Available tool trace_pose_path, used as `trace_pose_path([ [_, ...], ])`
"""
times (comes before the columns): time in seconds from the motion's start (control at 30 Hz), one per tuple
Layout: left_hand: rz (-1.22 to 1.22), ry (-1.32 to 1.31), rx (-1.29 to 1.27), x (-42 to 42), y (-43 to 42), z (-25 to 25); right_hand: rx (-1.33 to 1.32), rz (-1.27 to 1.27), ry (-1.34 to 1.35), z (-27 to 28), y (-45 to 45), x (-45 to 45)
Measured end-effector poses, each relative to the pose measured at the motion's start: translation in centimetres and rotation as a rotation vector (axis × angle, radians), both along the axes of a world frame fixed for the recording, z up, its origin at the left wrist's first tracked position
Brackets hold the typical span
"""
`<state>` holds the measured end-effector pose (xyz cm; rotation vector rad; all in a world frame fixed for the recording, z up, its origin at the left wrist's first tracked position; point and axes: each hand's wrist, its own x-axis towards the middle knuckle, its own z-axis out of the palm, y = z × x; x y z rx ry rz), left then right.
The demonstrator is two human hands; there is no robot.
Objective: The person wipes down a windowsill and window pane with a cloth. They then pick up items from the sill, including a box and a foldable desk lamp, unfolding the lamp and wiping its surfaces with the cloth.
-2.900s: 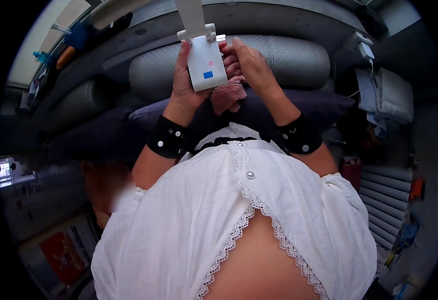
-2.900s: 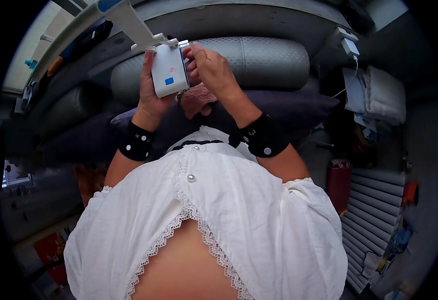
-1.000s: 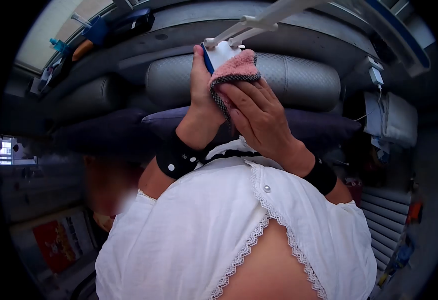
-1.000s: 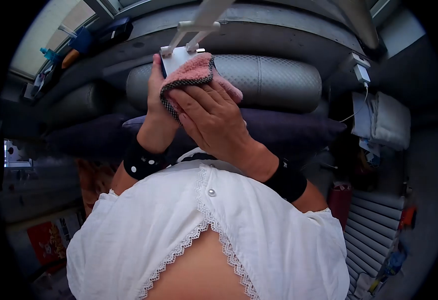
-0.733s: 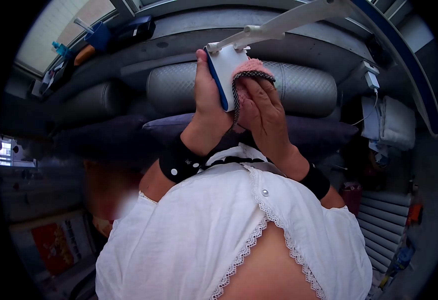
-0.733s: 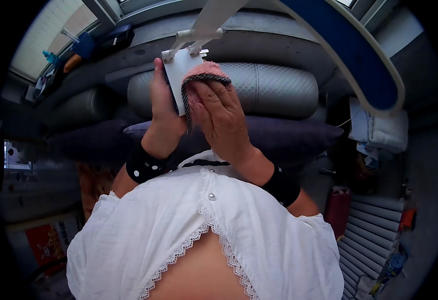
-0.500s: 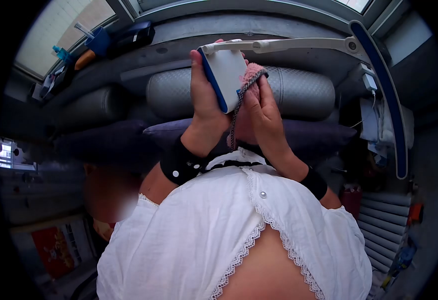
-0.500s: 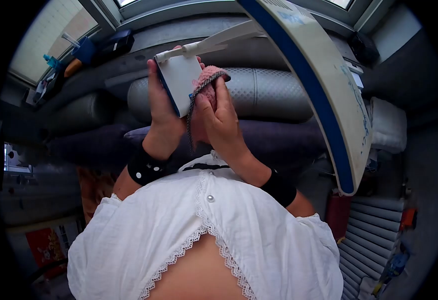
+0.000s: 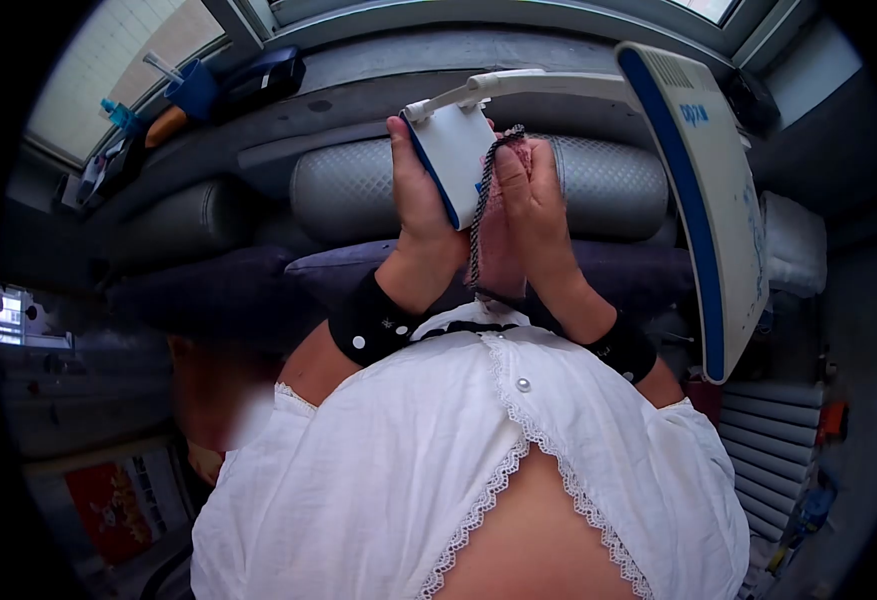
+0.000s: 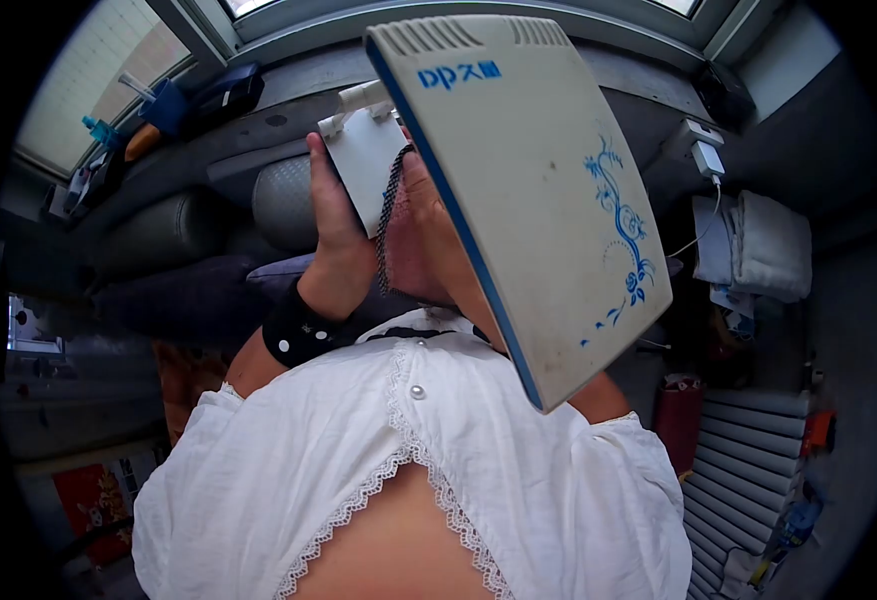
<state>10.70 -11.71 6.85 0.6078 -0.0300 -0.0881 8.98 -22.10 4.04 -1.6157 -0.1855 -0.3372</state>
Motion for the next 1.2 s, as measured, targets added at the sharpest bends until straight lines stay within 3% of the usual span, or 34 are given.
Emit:
trace_pose_path([
  [0.1,0.084,-0.053,0.052,0.8,0.1,-0.2,-0.108,-0.012,-0.008,2.3,1.4,-2.5],
  [0.2,0.155,-0.064,0.119,0.7,-0.1,-0.1,-0.201,-0.044,-0.143,1.2,1.5,-1.2],
  [0.3,0.205,-0.083,0.160,0.8,-0.4,-0.6,0.038,0.068,0.001,1.8,0.9,-0.4],
  [0.43,0.097,-0.072,0.179,1.3,0.0,-2.0,0.034,0.012,0.111,0.8,-0.3,1.1],
  [0.63,-0.002,-0.016,0.060,0.8,0.0,-0.7,0.527,0.219,0.155,-0.1,-0.4,-0.1],
  [0.73,0.036,0.036,-0.007,0.1,-0.3,0.5,0.400,0.345,0.111,0.7,-0.6,-1.6],
  [0.8,0.119,0.034,0.050,0.9,0.0,-0.4,0.057,0.241,0.014,0.1,-1.0,-1.2],
  [0.87,0.097,-0.023,0.086,1.2,0.1,-1.3,0.034,0.214,0.021,-0.1,-0.7,-0.9],
  [0.9,0.149,-0.022,0.126,0.6,-0.3,-0.7,0.244,0.303,0.138,1.5,-0.4,-1.6],
  [0.97,0.298,-0.132,0.282,0.0,-1.2,0.0,0.110,0.256,0.170,1.5,-0.6,-0.9],
  [1.07,0.228,-0.123,0.208,0.1,-1.1,-0.8,0.040,0.204,0.137,1.4,-1.0,0.0],
  [1.2,0.042,-0.019,0.133,1.1,-0.3,-2.9,0.378,0.212,0.324,1.8,-0.7,0.0],
])
